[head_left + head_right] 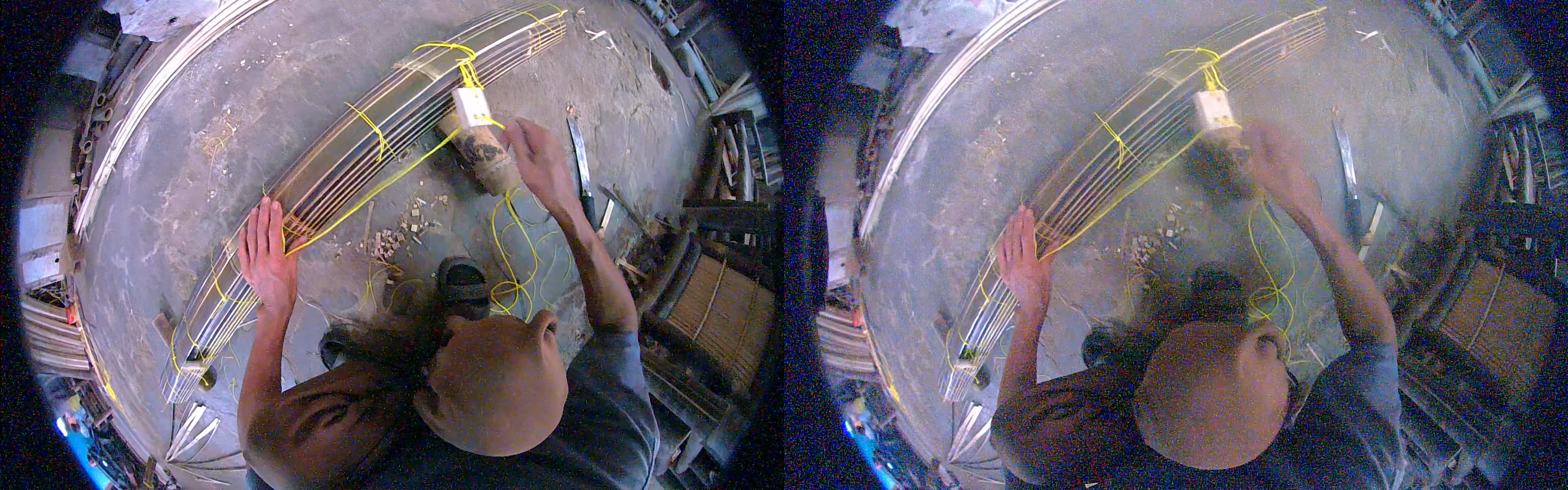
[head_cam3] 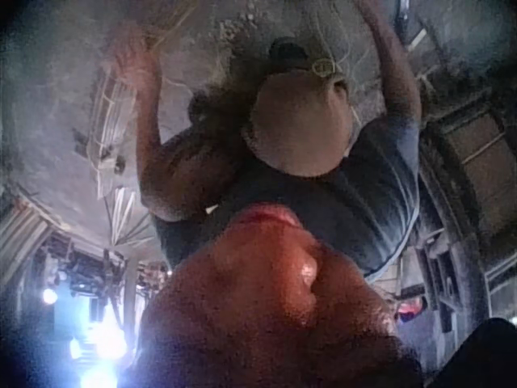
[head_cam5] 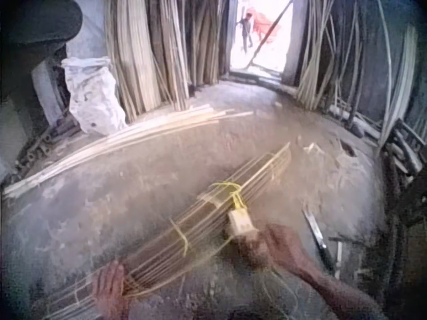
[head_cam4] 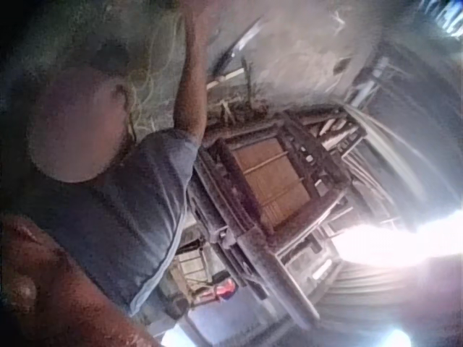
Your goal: The person ties a bundle of metal rods together using a yellow string. They wrap the string around the rods multiple times and secure it with knots. The person then lifts the completed bundle and places it against a wall.
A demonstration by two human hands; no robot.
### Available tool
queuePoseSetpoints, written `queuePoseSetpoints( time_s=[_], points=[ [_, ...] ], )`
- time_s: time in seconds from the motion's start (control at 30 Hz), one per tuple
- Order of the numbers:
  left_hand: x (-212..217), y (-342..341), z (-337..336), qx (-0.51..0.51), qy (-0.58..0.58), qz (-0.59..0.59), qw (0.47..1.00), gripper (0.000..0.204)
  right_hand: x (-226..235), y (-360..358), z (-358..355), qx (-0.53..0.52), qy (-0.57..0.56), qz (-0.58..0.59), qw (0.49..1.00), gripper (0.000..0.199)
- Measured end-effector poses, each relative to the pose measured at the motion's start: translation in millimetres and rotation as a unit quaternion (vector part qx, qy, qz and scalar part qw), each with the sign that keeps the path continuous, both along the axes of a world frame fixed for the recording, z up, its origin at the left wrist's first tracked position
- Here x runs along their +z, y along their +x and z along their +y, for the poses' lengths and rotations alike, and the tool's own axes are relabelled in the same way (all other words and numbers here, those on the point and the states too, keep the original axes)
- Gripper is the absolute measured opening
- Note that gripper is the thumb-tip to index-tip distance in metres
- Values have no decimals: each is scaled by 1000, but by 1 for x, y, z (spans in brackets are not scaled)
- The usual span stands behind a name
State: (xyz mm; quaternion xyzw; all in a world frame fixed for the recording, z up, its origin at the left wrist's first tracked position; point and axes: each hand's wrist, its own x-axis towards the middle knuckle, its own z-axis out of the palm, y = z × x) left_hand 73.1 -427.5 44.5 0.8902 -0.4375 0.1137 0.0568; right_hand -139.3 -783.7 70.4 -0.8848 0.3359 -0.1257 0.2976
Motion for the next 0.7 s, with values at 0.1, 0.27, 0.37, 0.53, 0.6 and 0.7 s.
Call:
queuePoseSetpoints(
  time_s=[0.1, 0.27, 0.37, 0.53, 0.6, 0.7],
  points=[
    [0, 2, 7, 0, -2, 10, 1000, 74, -3, -27, 36, -31, 42, -32, 998, 32],
    [-10, 4, -6, -59, -49, -17, 997, 73, -123, -36, 72, -173, 299, -65, 936, 20],
    [-8, -1, -17, -44, -32, 4, 999, 72, -144, 7, 78, -72, 137, 83, 984, 14],
    [-4, -13, -10, 74, 96, -69, 990, 65, -174, 87, 64, 84, -129, 218, 964, 10],
    [-16, -3, -18, 103, 21, 70, 992, 63, -198, 102, 46, 100, -152, 261, 948, 8],
    [-22, -7, -17, 57, -7, 67, 996, 73, -220, 101, 42, 19, -148, 254, 956, 10]
  ],
)
